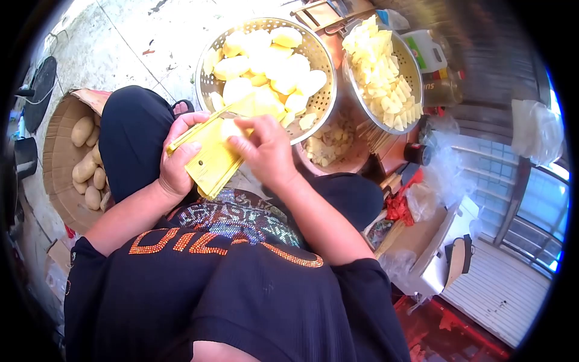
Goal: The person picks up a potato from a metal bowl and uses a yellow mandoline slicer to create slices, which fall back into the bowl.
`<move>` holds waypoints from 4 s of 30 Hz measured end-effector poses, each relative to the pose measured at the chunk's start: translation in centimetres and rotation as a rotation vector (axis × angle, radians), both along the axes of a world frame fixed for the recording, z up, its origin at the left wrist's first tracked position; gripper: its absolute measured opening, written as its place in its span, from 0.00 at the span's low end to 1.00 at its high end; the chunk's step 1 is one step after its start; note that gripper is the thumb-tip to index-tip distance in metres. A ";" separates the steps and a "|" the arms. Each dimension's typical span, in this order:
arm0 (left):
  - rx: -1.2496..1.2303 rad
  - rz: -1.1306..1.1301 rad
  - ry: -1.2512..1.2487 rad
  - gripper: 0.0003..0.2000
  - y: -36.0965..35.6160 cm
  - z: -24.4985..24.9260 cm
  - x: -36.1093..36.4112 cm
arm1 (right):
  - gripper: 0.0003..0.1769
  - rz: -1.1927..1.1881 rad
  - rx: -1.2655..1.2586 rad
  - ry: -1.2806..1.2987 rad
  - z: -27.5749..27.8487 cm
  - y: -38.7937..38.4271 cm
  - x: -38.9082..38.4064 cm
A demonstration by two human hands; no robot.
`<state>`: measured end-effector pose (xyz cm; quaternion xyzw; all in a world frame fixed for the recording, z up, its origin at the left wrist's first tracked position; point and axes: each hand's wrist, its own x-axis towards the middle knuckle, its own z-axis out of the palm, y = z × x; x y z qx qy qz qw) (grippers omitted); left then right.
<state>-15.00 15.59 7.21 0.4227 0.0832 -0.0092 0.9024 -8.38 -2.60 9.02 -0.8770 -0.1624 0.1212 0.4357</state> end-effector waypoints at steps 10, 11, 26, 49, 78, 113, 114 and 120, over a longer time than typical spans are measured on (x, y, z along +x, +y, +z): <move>0.062 0.005 -0.016 0.21 -0.1 0.0 0.1 | 0.16 -0.246 -0.110 -0.045 -6.3 -1.6 5.0; 0.046 0.000 -0.005 0.21 0.0 -0.1 0.0 | 0.14 -0.215 -0.070 -0.015 -4.8 -1.2 3.6; 0.053 -0.003 0.016 0.21 0.2 -0.1 -0.1 | 0.11 -0.162 0.097 0.048 -2.4 0.3 1.0; 0.122 -0.024 -0.017 0.20 -0.1 0.0 -0.1 | 0.09 -0.322 -0.016 0.090 -7.9 -1.7 5.6; 0.093 -0.030 -0.017 0.20 -0.1 0.1 -0.1 | 0.15 -0.250 -0.214 0.099 -6.3 0.1 6.3; -0.050 -0.010 0.034 0.21 -0.3 0.4 0.1 | 0.11 -0.083 -0.182 -0.095 -2.8 3.3 4.2; -0.043 -0.009 0.036 0.21 -0.3 0.5 0.2 | 0.11 -0.104 -0.215 -0.039 -2.6 3.3 4.5; 0.006 -0.009 0.030 0.21 -0.9 1.0 0.4 | 0.12 -0.175 -0.309 0.047 -5.2 2.4 7.7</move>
